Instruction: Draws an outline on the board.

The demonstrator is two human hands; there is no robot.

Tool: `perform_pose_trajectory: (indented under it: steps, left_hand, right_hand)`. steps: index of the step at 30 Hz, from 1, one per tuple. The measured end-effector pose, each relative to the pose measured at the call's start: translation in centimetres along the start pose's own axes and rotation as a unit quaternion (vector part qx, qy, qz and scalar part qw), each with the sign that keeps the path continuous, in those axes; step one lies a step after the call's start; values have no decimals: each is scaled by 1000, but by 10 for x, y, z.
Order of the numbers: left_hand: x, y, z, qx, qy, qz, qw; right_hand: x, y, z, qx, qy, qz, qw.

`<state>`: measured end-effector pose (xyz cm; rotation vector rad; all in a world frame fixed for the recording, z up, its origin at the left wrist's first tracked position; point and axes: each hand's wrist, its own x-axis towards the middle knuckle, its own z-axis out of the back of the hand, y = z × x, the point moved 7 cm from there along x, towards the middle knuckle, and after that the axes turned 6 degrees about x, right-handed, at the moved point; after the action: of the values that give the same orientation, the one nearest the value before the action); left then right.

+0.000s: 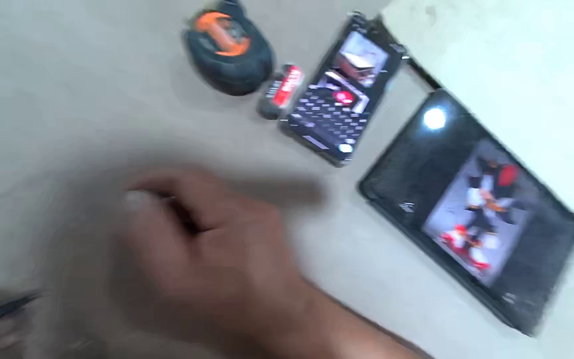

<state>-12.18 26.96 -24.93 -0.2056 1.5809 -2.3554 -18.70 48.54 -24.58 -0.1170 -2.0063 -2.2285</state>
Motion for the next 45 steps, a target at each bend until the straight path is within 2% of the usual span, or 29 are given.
perform_pose_trajectory:
  steps: [2,5,10,19,27,35,38,40,41,43,45]
  left_hand:
    - [7,28,37,-2,32,-103,994]
    - [10,23,49,2,-42,-147,988]
    - [12,29,51,-51,-37,-117,991]
    - [9,27,55,-37,-87,-115,989]
    - [16,33,59,-91,-82,-64,990]
    - [15,30,57,-40,-77,-79,993]
    - [16,33,59,-40,-80,-62,994]
    - [30,35,63,-60,-40,-37,997]
    - [40,36,66,-71,4,-36,997]
    - [63,33,67,-75,120,-66,988]
    - [82,25,59,-42,239,-121,963]
  right_hand:
    - [1,2,1,9,6,7,1000]
    - [1,-3,-3,36,2,18,999]
    - [0,-5,-5,33,-16,19,999]
    - [0,-7,-8,42,-15,10,999]
    - [0,-8,-8,27,-12,5,1000]
    - [-1,-10,-9,29,-16,6,999]
    - [-2,-11,-9,29,-14,6,999]
    - [0,-12,-9,34,-15,13,999]
    - [0,-14,-9,40,-14,12,999]
    - [-2,-17,-9,46,-13,5,999]
    - [-2,-18,-9,50,-16,5,999]
